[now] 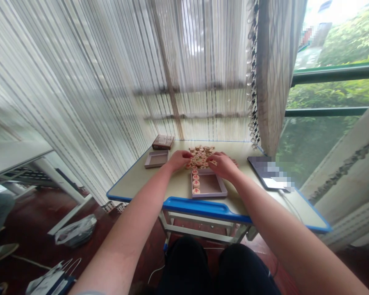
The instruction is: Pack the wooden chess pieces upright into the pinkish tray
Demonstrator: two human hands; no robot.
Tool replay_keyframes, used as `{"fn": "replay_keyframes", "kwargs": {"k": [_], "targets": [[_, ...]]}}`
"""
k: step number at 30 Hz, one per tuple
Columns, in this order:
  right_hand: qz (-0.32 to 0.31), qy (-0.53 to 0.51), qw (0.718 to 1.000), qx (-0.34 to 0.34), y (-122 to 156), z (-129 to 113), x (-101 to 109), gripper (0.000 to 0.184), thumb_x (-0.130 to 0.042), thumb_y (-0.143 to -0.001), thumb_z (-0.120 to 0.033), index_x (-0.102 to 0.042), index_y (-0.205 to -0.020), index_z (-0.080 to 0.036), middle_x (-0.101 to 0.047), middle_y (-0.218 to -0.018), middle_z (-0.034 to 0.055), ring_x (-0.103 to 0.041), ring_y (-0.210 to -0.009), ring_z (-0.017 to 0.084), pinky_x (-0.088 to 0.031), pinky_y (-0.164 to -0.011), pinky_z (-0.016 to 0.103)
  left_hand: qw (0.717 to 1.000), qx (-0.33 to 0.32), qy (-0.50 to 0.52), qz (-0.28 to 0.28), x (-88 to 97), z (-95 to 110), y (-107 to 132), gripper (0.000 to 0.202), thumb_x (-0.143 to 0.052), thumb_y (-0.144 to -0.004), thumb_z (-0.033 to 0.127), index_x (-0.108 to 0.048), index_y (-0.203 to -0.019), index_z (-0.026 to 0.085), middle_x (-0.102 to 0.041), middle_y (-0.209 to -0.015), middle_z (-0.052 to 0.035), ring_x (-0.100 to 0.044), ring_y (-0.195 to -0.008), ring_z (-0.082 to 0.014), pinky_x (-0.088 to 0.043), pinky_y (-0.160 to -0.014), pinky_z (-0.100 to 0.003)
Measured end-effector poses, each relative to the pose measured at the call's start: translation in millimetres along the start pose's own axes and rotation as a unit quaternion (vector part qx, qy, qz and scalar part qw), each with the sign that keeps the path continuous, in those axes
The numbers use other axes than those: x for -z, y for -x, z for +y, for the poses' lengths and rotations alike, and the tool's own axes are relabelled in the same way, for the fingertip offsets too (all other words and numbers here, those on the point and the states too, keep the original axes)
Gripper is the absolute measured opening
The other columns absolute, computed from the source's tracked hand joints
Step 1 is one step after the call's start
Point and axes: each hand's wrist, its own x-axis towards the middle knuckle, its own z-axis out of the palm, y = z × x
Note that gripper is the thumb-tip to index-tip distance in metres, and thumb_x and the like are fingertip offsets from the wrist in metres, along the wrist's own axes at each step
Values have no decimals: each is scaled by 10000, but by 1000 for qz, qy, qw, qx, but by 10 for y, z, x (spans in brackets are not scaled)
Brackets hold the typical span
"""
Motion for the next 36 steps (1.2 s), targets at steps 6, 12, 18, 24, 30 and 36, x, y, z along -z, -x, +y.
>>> {"fn": "replay_keyframes", "kwargs": {"k": [6, 12, 18, 24, 30, 36], "targets": [[-32, -10, 999, 15, 5, 41, -45, 263, -504, -807, -288, -686, -986, -224, -645, -1022, 60, -545, -976, 212, -397, -858, 304, 994, -31, -105, -15, -12, 75, 43, 291, -587, -696, 235, -701, -948, 143, -699, -869, -63, -620, -790, -171, -480, -753, -280], [-54, -52, 995, 63, -18, -9, -4, 410, -364, -892, -429, -707, -952, -211, -676, -1005, 56, -556, -1007, 217, -391, -900, 332, 990, -103, -65, -66, -75, 165, 75, 283, -559, -727, 245, -702, -961, 173, -686, -994, -47, -612, -889, -168, -470, -812, -269], [-108, -79, 988, 81, -10, -50, -9, 418, -360, -888, -457, -724, -911, -253, -675, -1049, 21, -540, -1052, 235, -375, -941, 372, 987, -112, -75, -84, -149, 127, 58, 313, -605, -704, 396, -713, -900, 177, -698, -899, -44, -623, -840, -177, -479, -769, -268], [-129, -137, 979, 75, 14, -71, 11, 456, -342, -891, -488, -699, -1002, -226, -661, -1083, 41, -535, -1082, 222, -381, -958, 341, 990, -93, -90, -58, -134, 121, 38, 292, -645, -663, 307, -695, -902, 147, -684, -845, -51, -604, -753, -160, -479, -697, -267], [-80, -127, 987, 53, -3, -13, -22, 463, -332, -896, -493, -699, -978, -222, -663, -1062, 56, -555, -1045, 227, -391, -929, 347, 991, -89, -100, -8, -94, 84, 2, 292, -620, -673, 186, -679, -955, 143, -658, -840, -45, -584, -701, -131, -475, -673, -254], [-33, -84, 995, 35, -19, -39, -2, 416, -365, -893, -445, -697, -905, -195, -672, -954, 77, -584, -939, 219, -419, -846, 329, 998, -66, -8, 22, -77, 96, -1, 277, -656, -685, 255, -684, -936, 141, -665, -828, -55, -597, -728, -144, -476, -717, -288]]}}
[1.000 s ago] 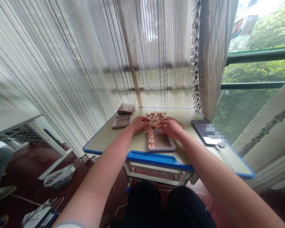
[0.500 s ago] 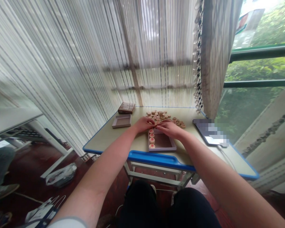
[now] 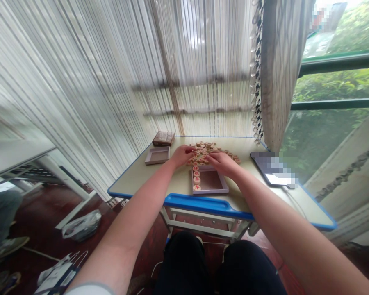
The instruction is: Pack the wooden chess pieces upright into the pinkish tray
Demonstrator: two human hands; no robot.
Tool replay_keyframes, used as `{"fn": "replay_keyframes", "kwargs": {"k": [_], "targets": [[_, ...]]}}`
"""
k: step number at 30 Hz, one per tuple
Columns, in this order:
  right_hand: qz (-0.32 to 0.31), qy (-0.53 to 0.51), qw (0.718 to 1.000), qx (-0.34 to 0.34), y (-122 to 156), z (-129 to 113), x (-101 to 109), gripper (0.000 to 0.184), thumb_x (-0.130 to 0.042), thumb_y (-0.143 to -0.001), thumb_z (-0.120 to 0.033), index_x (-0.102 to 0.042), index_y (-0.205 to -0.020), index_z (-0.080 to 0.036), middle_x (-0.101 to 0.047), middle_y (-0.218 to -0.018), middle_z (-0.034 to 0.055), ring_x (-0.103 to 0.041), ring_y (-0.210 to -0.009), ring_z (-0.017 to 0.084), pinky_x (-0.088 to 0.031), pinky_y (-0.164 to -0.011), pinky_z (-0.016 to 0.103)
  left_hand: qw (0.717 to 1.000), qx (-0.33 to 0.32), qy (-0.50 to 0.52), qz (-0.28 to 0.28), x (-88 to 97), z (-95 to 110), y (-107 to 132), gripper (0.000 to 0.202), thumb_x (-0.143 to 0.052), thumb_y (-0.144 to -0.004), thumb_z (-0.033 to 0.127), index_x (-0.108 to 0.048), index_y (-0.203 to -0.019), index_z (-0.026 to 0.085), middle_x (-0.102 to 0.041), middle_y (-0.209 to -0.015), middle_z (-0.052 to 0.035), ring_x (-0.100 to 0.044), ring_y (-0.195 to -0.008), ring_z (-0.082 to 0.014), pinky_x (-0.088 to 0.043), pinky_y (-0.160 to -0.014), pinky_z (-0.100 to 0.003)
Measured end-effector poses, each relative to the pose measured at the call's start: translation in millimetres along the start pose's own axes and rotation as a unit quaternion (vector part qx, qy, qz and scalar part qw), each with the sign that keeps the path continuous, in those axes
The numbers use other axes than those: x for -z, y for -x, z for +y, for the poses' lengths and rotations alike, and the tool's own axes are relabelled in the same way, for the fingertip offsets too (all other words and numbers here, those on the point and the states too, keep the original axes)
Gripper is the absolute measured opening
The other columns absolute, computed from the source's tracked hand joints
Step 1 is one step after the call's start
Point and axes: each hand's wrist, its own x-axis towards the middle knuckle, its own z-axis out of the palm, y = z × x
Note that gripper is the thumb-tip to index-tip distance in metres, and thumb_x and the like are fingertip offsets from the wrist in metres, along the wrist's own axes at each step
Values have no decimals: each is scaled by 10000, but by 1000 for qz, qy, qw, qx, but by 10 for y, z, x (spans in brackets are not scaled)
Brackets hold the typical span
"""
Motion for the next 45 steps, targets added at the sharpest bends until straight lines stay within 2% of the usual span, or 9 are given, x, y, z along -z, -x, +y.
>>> {"fn": "replay_keyframes", "kwargs": {"k": [5, 9, 19, 26, 34, 37, 41, 43, 45], "targets": [[51, -9, 998, 33, 10, 1, -19, 299, -555, -788, -393, -657, -999, -209, -655, -996, 68, -577, -960, 221, -430, -846, 330, 976, 61, 208, -17, -27, 72, 29, 314, -747, -597, 265, -619, -838, 111, -656, -766, -35, -614, -689, -127, -497, -696, -295], [85, -38, 996, 12, 7, 37, -58, 334, -603, -751, -322, -624, -1072, -234, -631, -1033, 56, -598, -891, 194, -464, -809, 319, 953, 96, 287, -30, -28, 124, 45, 360, -786, -556, 254, -590, -815, 98, -663, -746, -48, -636, -682, -135, -512, -694, -306], [92, -32, 994, 48, -2, -111, -46, 335, -549, -818, -344, -609, -1136, -256, -616, -1081, 66, -589, -956, 208, -465, -806, 314, 952, 111, 275, -78, -25, 254, 89, 297, -686, -696, 287, -576, -924, 133, -683, -781, -64, -677, -719, -198, -400, -402, -164], [93, -16, 995, 29, -2, -105, -43, 331, -553, -813, -368, -623, -1114, -253, -613, -1067, 72, -589, -946, 210, -458, -816, 324, 954, 118, 248, -123, 0, 300, 115, 236, -650, -731, 260, -590, -893, 99, -694, -830, -109, -679, -696, -191, -326, -352, -140], [112, 7, 994, 12, 8, -139, -7, 271, -548, -812, -397, -642, -1011, -239, -610, -1036, 68, -592, -870, 194, -453, -743, 298, 956, 91, 230, -159, 1, 350, 153, 345, -673, -712, 329, -591, -967, 112, -695, -891, -126, -680, -673, -190, -270, -342, -147], [97, 6, 995, -17, 3, -106, 67, 242, -565, -794, -365, -644, -980, -231, -621, -994, 55, -589, -831, 181, -450, -701, 283, 972, 84, 199, -89, 34, 302, 112, 356, -625, -747, 361, -583, -1003, 118, -681, -951, -128, -678, -688, -180, -292, -354, -158], [-31, 0, 999, -29, 47, -121, 224, 214, -613, -733, -374, -676, -877, -228, -641, -836, 27, -579, -720, 160, -440, -649, 268, 992, 71, 28, 101, 92, 155, 53, 279, -539, -795, 341, -574, -987, 141, -677, -929, -86, -649, -628, -133, -394, -443, -196], [-99, 5, 995, 10, 89, -168, 285, 213, -640, -703, -385, -696, -847, -238, -641, -831, 29, -577, -761, 174, -438, -696, 281, 987, 41, -79, 134, 96, 100, 54, 228, -552, -777, 298, -585, -951, 155, -679, -872, -60, -630, -631, -124, -442, -536, -224], [-142, 26, 989, 45, 126, -217, 317, 211, -665, -673, -405, -713, -803, -245, -630, -838, 41, -567, -825, 203, -430, -758, 309, 981, 10, -147, 124, 82, 74, 68, 215, -566, -756, 262, -583, -949, 169, -678, -820, -41, -614, -638, -126, -451, -590, -241]]}}
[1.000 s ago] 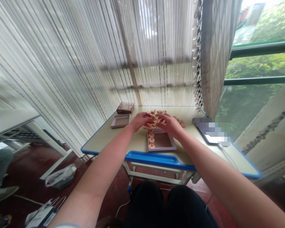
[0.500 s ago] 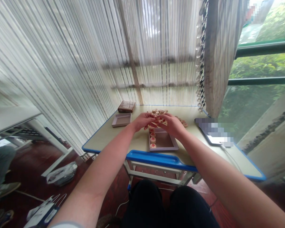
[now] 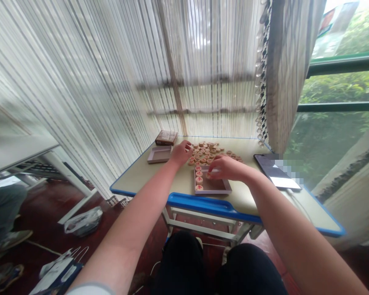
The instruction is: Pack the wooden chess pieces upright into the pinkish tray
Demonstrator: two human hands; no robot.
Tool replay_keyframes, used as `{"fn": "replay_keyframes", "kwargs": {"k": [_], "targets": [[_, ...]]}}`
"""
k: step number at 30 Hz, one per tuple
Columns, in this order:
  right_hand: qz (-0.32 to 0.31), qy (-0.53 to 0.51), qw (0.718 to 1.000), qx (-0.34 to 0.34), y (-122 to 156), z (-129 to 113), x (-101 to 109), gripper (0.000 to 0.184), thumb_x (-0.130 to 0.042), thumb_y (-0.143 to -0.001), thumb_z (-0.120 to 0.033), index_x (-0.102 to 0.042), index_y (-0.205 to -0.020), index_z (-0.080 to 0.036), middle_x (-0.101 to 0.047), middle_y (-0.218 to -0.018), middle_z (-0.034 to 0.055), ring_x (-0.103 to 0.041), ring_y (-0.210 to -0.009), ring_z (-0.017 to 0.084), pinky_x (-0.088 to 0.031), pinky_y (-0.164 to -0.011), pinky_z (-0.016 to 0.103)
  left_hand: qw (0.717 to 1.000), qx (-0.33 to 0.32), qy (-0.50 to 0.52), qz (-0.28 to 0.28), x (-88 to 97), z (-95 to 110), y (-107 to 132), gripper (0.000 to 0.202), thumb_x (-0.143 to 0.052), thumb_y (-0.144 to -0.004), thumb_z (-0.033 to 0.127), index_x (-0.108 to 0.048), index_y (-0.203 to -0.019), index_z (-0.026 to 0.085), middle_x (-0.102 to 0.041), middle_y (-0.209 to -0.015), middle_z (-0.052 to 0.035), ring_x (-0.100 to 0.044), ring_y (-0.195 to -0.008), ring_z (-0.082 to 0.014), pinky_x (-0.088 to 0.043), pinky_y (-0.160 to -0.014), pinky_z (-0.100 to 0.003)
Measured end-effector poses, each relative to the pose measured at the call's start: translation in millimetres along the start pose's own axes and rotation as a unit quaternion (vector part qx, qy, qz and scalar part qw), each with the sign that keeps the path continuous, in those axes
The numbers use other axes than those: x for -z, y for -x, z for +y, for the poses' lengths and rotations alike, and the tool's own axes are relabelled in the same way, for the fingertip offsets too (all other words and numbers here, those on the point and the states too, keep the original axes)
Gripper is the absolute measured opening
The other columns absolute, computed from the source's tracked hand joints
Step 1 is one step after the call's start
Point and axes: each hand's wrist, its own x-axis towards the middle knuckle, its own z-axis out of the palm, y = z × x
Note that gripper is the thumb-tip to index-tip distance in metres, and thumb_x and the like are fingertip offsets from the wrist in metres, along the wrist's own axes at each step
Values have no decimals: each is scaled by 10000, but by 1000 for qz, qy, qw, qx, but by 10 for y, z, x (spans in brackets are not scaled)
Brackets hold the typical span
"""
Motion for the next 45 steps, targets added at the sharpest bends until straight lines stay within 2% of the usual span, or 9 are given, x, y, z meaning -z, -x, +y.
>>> {"fn": "replay_keyframes", "kwargs": {"k": [4, 8, 11, 14, 18, 27, 33, 38, 45], "targets": [[-38, 22, 999, -12, 31, -79, 15, 214, -683, -643, -424, -723, -745, -241, -606, -835, 59, -558, -808, 214, -433, -753, 326, 999, -15, -41, -22, -35, -9, 24, 263, -559, -752, 239, -556, -1009, 183, -675, -796, -28, -597, -639, -126, -438, -607, -241], [-40, -57, 997, 30, 46, -201, 56, 223, -654, -678, -395, -704, -831, -240, -617, -863, 34, -562, -787, 175, -435, -733, 285, 998, -14, -60, -22, -54, -56, 5, 235, -546, -757, 230, -560, -987, 184, -665, -777, -24, -588, -651, -127, -433, -636, -244], [-60, -106, 991, 54, 64, -301, 74, 223, -649, -687, -377, -689, -852, -232, -625, -867, 21, -568, -792, 162, -433, -720, 259, 999, -26, -44, -17, -73, -92, -9, 291, -550, -750, 222, -528, -1038, 185, -658, -836, -23, -576, -634, -114, -435, -630, -243], [-73, -105, 991, 40, 78, -351, 56, 228, -669, -668, -376, -691, -841, -229, -631, -856, 24, -571, -782, 167, -432, -696, 254, 999, -32, -29, 4, -96, -114, -20, 407, -570, -728, 209, -472, -1122, 183, -629, -950, -37, -556, -610, -94, -442, -629, -246], [-81, -110, 990, 34, 79, -363, 0, 220, -675, -665, -359, -692, -848, -240, -649, -855, 16, -581, -762, 165, -435, -696, 256, 999, -39, -32, 21, -113, -138, -31, 456, -584, -711, 189, -455, -1149, 184, -578, -1051, -58, -538, -611, -78, -454, -684, -263], [-88, -107, 990, 36, 59, -397, -73, 198, -661, -679, -378, -686, -821, -243, -657, -809, -3, -573, -703, 144, -429, -651, 243, 999, -41, -32, -1, -98, -142, -17, 386, -580, -715, 180, -502, -1093, 166, -574, -1027, -58, -524, -601, -80, -448, -697, -272], [-86, -106, 990, 39, 56, -402, -75, 205, -659, -677, -385, -688, -814, -235, -652, -788, 2, -568, -691, 142, -422, -635, 241, 999, -28, -28, 6, -102, -137, -17, 490, -582, -721, 204, -428, -1184, 166, -573, -1030, -55, -525, -603, -85, -434, -660, -264], [-89, -110, 989, 45, 56, -393, -95, 223, -651, -687, -388, -693, -845, -237, -655, -799, 2, -567, -680, 139, -417, -623, 243, 999, -30, -29, 0, -134, -146, -12, 481, -573, -730, 227, -424, -1183, 158, -562, -1050, -66, -531, -604, -89, -440, -664, -273], [-97, -119, 987, 48, 60, -396, -73, 233, -653, -693, -387, -700, -863, -234, -659, -825, 4, -571, -709, 138, -416, -641, 236, 997, -51, -58, 15, -138, -176, -34, 389, -576, -726, 220, -488, -1099, 156, -579, -973, -62, -558, -800, -150, -448, -739, -280]]}}
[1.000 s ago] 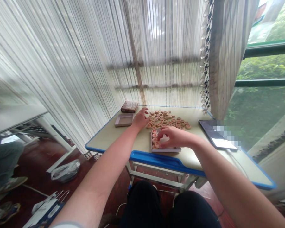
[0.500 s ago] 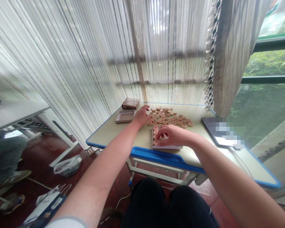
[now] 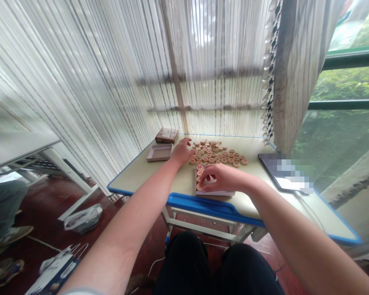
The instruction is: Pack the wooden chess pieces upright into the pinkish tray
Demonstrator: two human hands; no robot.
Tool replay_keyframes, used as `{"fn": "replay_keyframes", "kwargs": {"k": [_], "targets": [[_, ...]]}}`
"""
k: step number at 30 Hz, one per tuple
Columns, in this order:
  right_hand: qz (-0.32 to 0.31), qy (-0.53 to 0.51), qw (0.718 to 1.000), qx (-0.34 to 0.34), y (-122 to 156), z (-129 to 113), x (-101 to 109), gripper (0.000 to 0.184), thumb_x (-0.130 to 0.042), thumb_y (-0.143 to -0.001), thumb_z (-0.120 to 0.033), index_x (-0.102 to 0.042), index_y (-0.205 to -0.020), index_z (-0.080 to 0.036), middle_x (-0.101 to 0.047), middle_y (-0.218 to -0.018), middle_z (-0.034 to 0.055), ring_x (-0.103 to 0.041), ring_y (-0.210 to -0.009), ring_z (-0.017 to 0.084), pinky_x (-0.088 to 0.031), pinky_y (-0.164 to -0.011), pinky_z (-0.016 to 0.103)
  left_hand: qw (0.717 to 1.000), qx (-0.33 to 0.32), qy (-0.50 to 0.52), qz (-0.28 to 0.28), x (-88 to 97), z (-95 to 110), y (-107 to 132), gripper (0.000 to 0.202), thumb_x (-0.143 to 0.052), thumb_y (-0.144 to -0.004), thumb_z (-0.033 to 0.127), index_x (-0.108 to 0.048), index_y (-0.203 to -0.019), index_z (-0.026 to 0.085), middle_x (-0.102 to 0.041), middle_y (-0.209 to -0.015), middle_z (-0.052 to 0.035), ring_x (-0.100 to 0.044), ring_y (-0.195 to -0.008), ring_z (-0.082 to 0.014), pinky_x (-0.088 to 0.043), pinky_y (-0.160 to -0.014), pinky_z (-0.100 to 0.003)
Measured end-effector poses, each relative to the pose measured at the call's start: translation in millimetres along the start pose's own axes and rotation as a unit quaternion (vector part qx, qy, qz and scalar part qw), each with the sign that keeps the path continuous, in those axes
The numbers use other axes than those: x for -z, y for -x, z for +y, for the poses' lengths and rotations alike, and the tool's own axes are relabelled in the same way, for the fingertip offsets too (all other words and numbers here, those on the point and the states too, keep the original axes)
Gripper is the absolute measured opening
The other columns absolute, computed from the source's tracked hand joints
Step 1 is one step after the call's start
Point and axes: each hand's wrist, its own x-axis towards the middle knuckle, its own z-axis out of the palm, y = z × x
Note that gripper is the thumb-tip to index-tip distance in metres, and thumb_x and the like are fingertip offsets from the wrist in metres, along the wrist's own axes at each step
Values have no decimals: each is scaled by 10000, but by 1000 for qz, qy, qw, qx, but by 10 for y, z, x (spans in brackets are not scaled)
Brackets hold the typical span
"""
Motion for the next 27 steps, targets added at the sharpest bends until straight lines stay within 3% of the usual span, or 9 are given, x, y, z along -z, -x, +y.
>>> {"fn": "replay_keyframes", "kwargs": {"k": [7, 19, 21, 23, 25, 27], "targets": [[-12, -14, 1000, 8, -1, -38, 21, 163, -616, -729, -320, -705, -817, -215, -655, -803, 3, -570, -718, 128, -410, -643, 222, 999, -27, -22, -7, 31, 6, 5, 305, -541, -740, 180, -529, -1044, 172, -575, -953, -51, -548, -785, -145, -457, -738, -285], [16, -11, 1000, 14, -45, -5, 36, 241, -638, -716, -406, -706, -861, -225, -660, -792, 5, -567, -726, 145, -416, -672, 245, 999, -26, -43, -4, 27, 1, -5, 174, -534, -756, 221, -616, -897, 160, -606, -906, -54, -561, -823, -157, -460, -784, -286], [58, -10, 998, 7, -71, 86, 48, 277, -593, -753, -426, -694, -911, -223, -664, -826, 13, -572, -742, 149, -423, -676, 250, 998, -29, -53, 0, 26, -1, -1, 178, -534, -756, 224, -629, -893, 159, -619, -904, -56, -563, -846, -166, -457, -813, -299], [146, 14, 989, -25, -117, 261, 44, 315, -526, -802, -430, -676, -977, -215, -664, -889, 35, -579, -794, 164, -432, -711, 265, 997, -32, -64, 2, 20, 0, 4, 184, -538, -752, 216, -642, -893, 161, -633, -921, -58, -560, -894, -179, -445, -857, -314], [235, 84, 965, -83, -172, 497, 24, 326, -466, -839, -384, -673, -1003, -192, -652, -989, 73, -565, -917, 202, -419, -817, 305, 997, -40, -65, -7, 7, 3, 10, 181, -538, -751, 208, -655, -881, 165, -647, -936, -57, -557, -935, -187, -432, -893, -322], [270, 148, 940, -145, -223, 742, -1, 357, -443, -843, -332, -641, -1103, -188, -603, -1146, 98, -505, -1064, 249, -383, -905, 350, 997, -53, -57, -22, -9, 8, 14, 181, -531, -759, 210, -665, -873, 170, -659, -935, -51, -558, -949, -188, -428, -905, -321]]}}
